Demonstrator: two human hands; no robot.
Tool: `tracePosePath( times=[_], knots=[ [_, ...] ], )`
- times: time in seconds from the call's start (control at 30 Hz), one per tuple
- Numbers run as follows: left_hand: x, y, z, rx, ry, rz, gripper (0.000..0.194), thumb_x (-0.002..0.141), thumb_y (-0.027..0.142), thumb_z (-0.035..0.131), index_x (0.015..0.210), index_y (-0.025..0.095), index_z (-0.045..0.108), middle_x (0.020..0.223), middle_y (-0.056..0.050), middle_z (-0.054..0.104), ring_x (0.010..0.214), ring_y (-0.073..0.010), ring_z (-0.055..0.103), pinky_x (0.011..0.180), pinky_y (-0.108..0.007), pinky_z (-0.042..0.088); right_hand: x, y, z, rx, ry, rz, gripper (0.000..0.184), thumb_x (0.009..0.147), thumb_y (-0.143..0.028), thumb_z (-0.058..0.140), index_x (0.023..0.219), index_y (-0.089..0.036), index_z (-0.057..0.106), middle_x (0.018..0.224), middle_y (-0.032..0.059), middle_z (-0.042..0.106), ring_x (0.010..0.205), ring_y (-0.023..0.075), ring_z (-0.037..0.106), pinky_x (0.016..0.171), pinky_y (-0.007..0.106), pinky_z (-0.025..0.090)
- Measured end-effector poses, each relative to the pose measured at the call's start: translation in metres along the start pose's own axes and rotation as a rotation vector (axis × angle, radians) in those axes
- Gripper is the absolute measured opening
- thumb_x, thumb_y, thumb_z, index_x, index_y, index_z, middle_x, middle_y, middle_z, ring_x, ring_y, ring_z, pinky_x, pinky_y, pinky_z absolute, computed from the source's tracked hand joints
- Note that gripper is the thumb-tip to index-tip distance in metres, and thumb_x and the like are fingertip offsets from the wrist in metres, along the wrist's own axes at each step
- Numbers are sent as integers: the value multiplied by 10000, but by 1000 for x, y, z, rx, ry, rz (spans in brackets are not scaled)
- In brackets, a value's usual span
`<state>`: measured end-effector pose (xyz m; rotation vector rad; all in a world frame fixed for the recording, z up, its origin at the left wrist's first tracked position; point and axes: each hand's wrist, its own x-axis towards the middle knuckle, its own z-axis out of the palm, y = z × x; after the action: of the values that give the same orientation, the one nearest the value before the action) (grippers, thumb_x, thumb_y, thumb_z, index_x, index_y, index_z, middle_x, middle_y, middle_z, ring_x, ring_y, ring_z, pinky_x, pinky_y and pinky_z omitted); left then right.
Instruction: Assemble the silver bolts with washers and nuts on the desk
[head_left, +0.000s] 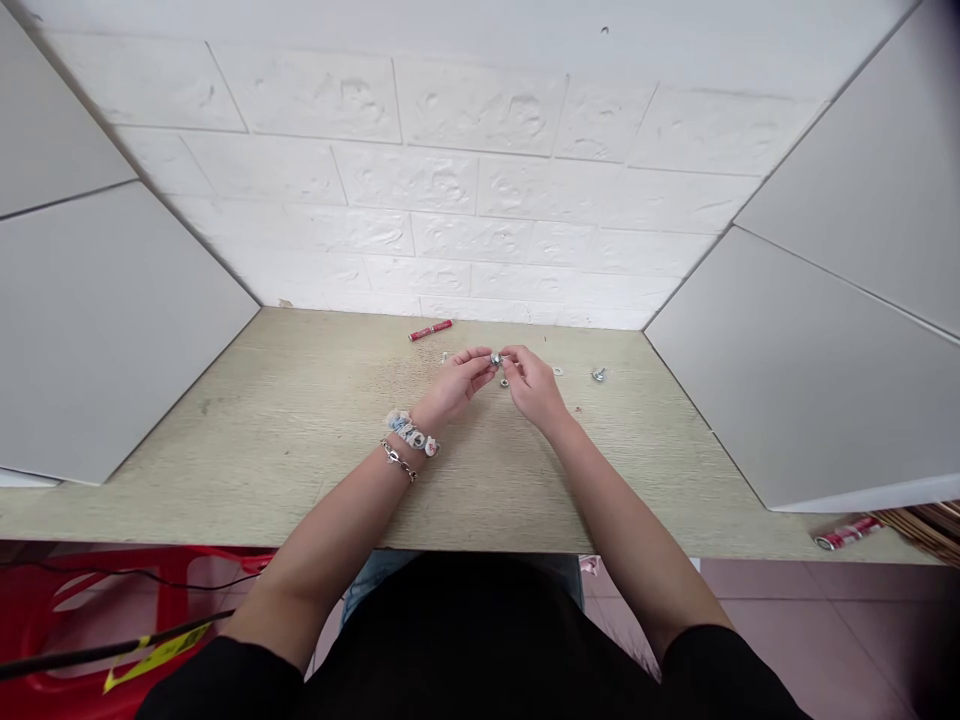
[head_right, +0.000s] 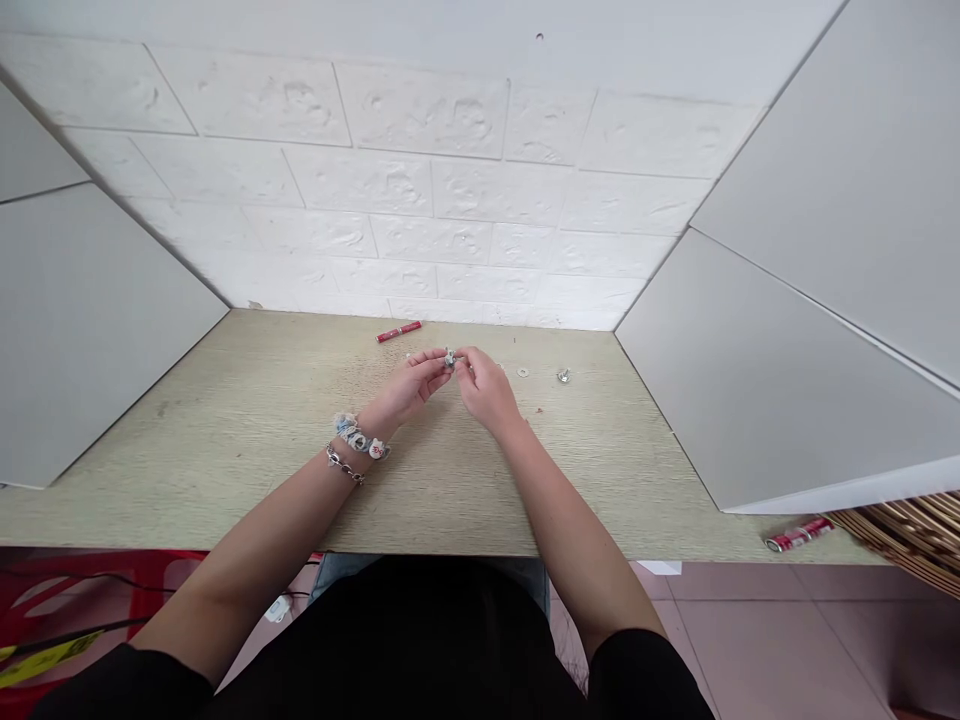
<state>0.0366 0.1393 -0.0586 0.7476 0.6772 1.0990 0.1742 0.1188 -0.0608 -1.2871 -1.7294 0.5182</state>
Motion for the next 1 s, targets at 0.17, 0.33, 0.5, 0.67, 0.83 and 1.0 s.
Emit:
tracePosePath(
  times=[0.17, 0.33, 0.5, 0.67, 0.83, 1.0],
  knots=[
    [0, -1, -2, 15, -10, -28, 94, 733, 88, 602, 825, 109, 598, 765, -28, 637, 689, -66, 608, 704, -175, 477, 0, 1, 2, -35, -33, -33, 223, 824, -322, 386, 960, -218, 528, 908, 36, 605, 738, 146, 542, 675, 285, 413],
    [-3, 0, 1, 52, -18, -52, 115, 715, 86, 628, 826, 106, 606, 767, -28, 635, 651, -51, 591, 708, -182, 471, -1, 2, 0, -124, -37, 80, 354, 862, -448, 301, 686, -206, 490, 631, 9, 546, 598, 146, 486, 555, 263, 345],
    [-1, 1, -2, 39, 13, -57, 116, 720, 78, 614, 830, 114, 606, 757, -28, 638, 667, -61, 594, 718, -191, 477, -2, 2, -1, -104, -8, 131, 411, 863, -479, 272, 610, -205, 444, 526, -9, 472, 528, 135, 448, 526, 256, 321],
    [3, 0, -7, 3, 19, -41, 102, 740, 92, 589, 839, 114, 595, 756, -26, 638, 660, -55, 597, 703, -177, 479, -1, 0, 1, -43, -32, 49, 191, 818, -358, 416, 943, -234, 489, 743, -15, 565, 580, 117, 487, 573, 253, 375],
    [3, -2, -7, 53, 14, -60, 128, 733, 115, 615, 857, 118, 583, 731, -20, 632, 643, -59, 598, 660, -178, 475, -1, 0, 2, -41, -70, -23, 176, 826, -296, 387, 936, -221, 501, 878, 24, 594, 694, 136, 528, 665, 286, 404],
    [2, -2, -6, 43, 18, -81, 119, 738, 105, 611, 852, 119, 580, 724, -16, 626, 646, -55, 600, 667, -174, 474, 1, 2, 1, -45, -74, -1, 172, 830, -317, 378, 914, -217, 489, 869, 26, 590, 706, 145, 529, 657, 288, 398]
  ],
)
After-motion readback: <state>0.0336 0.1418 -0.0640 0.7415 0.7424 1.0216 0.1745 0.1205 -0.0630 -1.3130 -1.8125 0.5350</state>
